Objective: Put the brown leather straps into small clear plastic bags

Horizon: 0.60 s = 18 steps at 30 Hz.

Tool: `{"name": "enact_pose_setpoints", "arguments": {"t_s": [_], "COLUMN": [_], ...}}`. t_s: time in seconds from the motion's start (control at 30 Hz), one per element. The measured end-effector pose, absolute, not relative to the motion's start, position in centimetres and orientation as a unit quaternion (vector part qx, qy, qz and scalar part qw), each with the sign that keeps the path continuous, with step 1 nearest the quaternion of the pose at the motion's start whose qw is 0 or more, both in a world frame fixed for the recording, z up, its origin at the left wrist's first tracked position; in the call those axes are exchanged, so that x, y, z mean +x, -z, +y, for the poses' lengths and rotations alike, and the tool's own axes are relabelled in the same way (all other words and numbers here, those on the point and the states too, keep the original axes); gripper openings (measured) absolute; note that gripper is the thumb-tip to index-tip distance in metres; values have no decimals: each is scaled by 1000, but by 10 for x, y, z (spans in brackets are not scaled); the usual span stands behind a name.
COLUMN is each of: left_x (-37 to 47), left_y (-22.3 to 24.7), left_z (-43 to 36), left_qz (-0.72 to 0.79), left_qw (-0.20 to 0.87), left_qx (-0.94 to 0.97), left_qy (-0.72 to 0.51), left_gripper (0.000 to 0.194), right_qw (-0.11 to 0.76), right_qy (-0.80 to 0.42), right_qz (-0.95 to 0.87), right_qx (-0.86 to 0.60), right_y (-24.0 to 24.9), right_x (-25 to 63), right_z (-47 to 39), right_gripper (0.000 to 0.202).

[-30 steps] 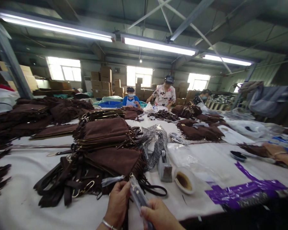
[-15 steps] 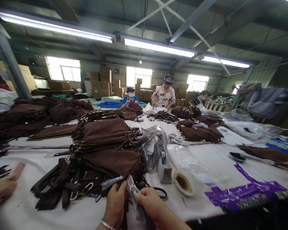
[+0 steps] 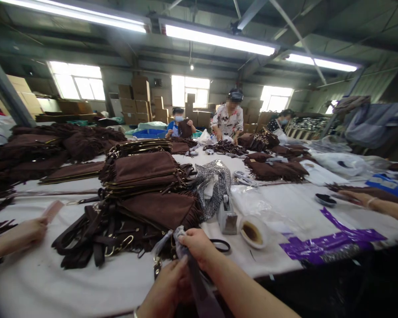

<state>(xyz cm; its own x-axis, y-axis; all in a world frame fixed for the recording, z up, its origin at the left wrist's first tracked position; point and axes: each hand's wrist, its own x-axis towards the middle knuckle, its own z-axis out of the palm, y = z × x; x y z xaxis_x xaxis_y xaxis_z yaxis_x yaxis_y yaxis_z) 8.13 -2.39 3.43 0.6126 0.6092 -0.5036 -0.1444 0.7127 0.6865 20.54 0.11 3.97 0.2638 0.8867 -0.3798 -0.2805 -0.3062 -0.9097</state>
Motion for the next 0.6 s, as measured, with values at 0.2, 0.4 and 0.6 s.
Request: {"name": "enact_pose_setpoints", "arguments": {"t_s": [0.2,0.4,0.6], "left_x": [82,70,71], "left_y": [-27,-31,-39], "left_z": [-30,-33,-15], "left_qz": [335,348,363], "left_qw": [869,874,858], "left_qx": [273,254,252], "left_qy": [-241,-223,-260], "left_gripper": [39,38,37], "right_qw": [538,548,522], "right_qy": [-568,-566,-590], "right_qz": [-219,-203,-219], "right_qx": [-583,-582,-576], "right_y": [-35,-30,-36], "right_x": [201,198,190], "right_z": [2,3,-7], "right_gripper": [25,19,16]}}
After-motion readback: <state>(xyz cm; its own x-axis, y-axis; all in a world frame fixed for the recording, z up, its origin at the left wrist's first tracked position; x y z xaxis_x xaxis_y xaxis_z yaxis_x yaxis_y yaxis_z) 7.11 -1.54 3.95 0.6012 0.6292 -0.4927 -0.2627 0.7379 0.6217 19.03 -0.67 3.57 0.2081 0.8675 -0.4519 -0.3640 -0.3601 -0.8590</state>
